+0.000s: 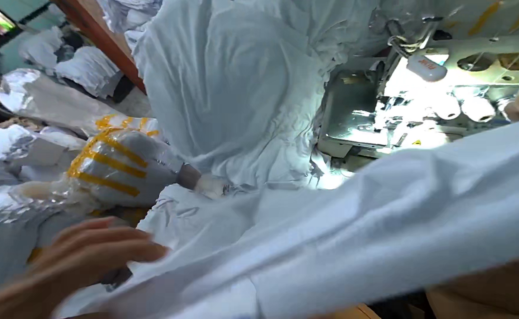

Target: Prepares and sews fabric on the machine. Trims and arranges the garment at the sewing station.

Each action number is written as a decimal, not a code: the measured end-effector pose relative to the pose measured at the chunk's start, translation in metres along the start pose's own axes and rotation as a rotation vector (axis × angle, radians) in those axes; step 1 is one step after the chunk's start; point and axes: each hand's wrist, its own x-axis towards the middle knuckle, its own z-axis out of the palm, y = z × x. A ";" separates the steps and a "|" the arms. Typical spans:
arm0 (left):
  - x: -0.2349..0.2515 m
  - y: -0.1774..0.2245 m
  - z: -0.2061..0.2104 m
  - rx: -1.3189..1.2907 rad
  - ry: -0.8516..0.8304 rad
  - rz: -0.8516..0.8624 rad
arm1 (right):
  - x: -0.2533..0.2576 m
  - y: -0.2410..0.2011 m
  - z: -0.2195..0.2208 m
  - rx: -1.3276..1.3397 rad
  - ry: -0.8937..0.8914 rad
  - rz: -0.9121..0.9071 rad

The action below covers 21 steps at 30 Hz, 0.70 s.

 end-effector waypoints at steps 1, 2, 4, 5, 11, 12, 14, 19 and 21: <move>-0.016 0.004 -0.001 -0.086 0.093 -0.073 | 0.015 0.017 -0.011 -0.003 -0.186 -0.048; -0.030 0.004 -0.001 -0.188 0.138 -0.158 | 0.036 0.032 -0.004 -0.011 -0.322 -0.112; -0.039 -0.019 0.006 -0.118 0.230 -0.364 | 0.058 0.027 0.110 -0.189 0.127 0.089; -0.030 -0.032 0.013 0.033 0.337 -0.525 | 0.061 0.029 0.152 -0.427 0.090 0.205; -0.166 -0.090 0.012 0.182 1.078 -0.876 | 0.034 0.082 0.255 -0.683 -0.325 -0.250; -0.217 -0.085 0.018 0.088 1.157 -0.821 | 0.026 0.085 0.271 -0.638 -0.328 -0.273; -0.272 -0.066 0.036 -0.057 1.156 -0.746 | 0.009 0.097 0.299 -0.561 -0.378 -0.238; -0.234 -0.053 0.144 -0.392 0.646 -1.046 | -0.083 0.164 0.335 -0.531 -0.649 0.091; -0.239 -0.072 0.197 -0.503 0.194 -1.284 | -0.134 0.183 0.329 -0.577 -0.816 0.308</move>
